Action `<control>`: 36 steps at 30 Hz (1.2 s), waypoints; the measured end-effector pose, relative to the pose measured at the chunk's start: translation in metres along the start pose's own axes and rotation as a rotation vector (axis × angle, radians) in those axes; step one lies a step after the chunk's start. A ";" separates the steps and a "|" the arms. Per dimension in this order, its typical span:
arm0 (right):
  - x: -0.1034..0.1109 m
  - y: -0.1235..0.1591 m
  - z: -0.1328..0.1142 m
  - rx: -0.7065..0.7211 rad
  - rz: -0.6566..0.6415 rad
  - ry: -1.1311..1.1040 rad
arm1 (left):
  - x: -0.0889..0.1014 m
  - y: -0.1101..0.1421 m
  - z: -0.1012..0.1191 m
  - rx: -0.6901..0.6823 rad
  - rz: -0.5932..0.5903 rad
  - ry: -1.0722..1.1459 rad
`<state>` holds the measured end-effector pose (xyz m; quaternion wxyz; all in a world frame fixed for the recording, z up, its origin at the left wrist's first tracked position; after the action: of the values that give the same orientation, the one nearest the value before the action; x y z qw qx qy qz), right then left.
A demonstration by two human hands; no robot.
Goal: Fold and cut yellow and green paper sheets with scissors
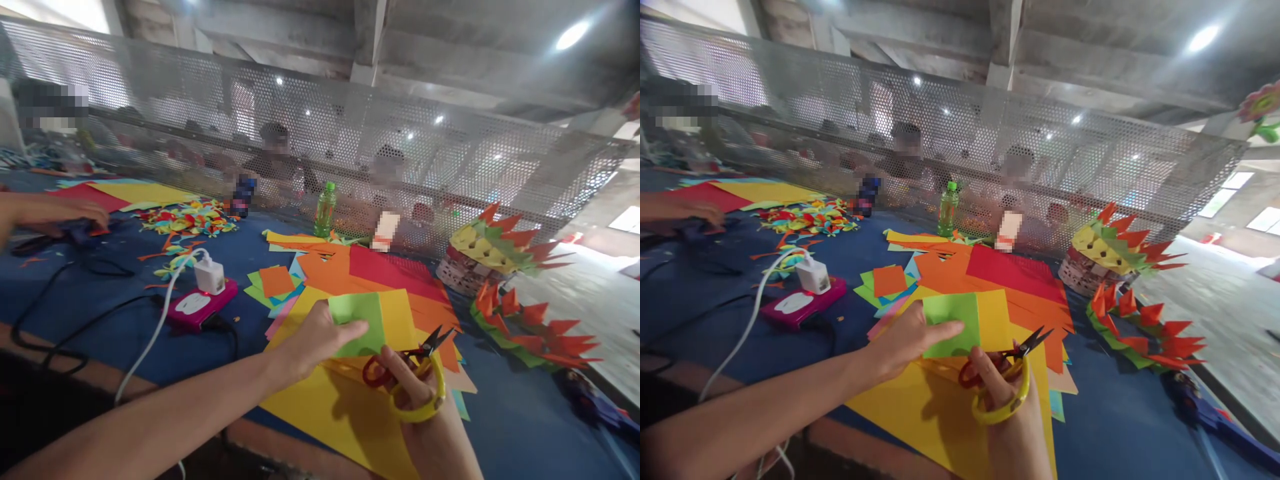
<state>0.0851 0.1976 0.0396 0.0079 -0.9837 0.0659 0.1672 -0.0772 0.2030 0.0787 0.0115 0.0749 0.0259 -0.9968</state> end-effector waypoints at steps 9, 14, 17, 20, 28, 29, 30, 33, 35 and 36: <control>0.001 0.000 0.001 0.028 -0.059 0.047 | -0.015 0.007 -0.008 0.075 -0.211 0.046; 0.003 0.000 0.006 -0.159 -0.082 -0.096 | -0.022 0.012 0.002 0.032 -0.338 0.141; -0.004 0.005 0.007 -0.282 -0.158 -0.258 | -0.023 0.013 0.005 0.061 -0.364 0.170; -0.010 0.012 0.003 -0.357 -0.183 -0.359 | -0.022 0.014 0.006 0.059 -0.391 0.192; -0.009 0.019 -0.005 -0.439 -0.138 -0.432 | -0.021 0.012 0.003 0.044 -0.475 0.239; -0.009 0.017 -0.004 -0.421 -0.135 -0.417 | -0.021 0.012 0.003 0.036 -0.478 0.238; -0.008 0.015 -0.003 -0.393 -0.133 -0.395 | -0.021 0.012 0.003 0.029 -0.481 0.234; -0.006 0.007 -0.001 -0.255 -0.113 -0.312 | -0.020 0.013 0.006 -0.004 -0.470 0.215; -0.002 0.003 0.000 -0.149 -0.075 -0.248 | -0.020 0.014 0.008 -0.021 -0.469 0.198; 0.000 0.001 0.000 -0.101 -0.051 -0.216 | -0.020 0.015 0.009 -0.021 -0.463 0.180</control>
<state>0.0851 0.1962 0.0398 -0.0306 -0.9605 0.0313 0.2748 -0.0584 0.1879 0.0899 -0.2186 0.1554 0.0535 -0.9619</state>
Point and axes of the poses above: each hand's wrist, its own y-axis away from the middle knuckle, its own x-axis out of the back of the hand, z = x × y, the point moved 6 cm from there along -y, towards the middle knuckle, and after that the axes turned 5 degrees about z, right-handed, at the moved point
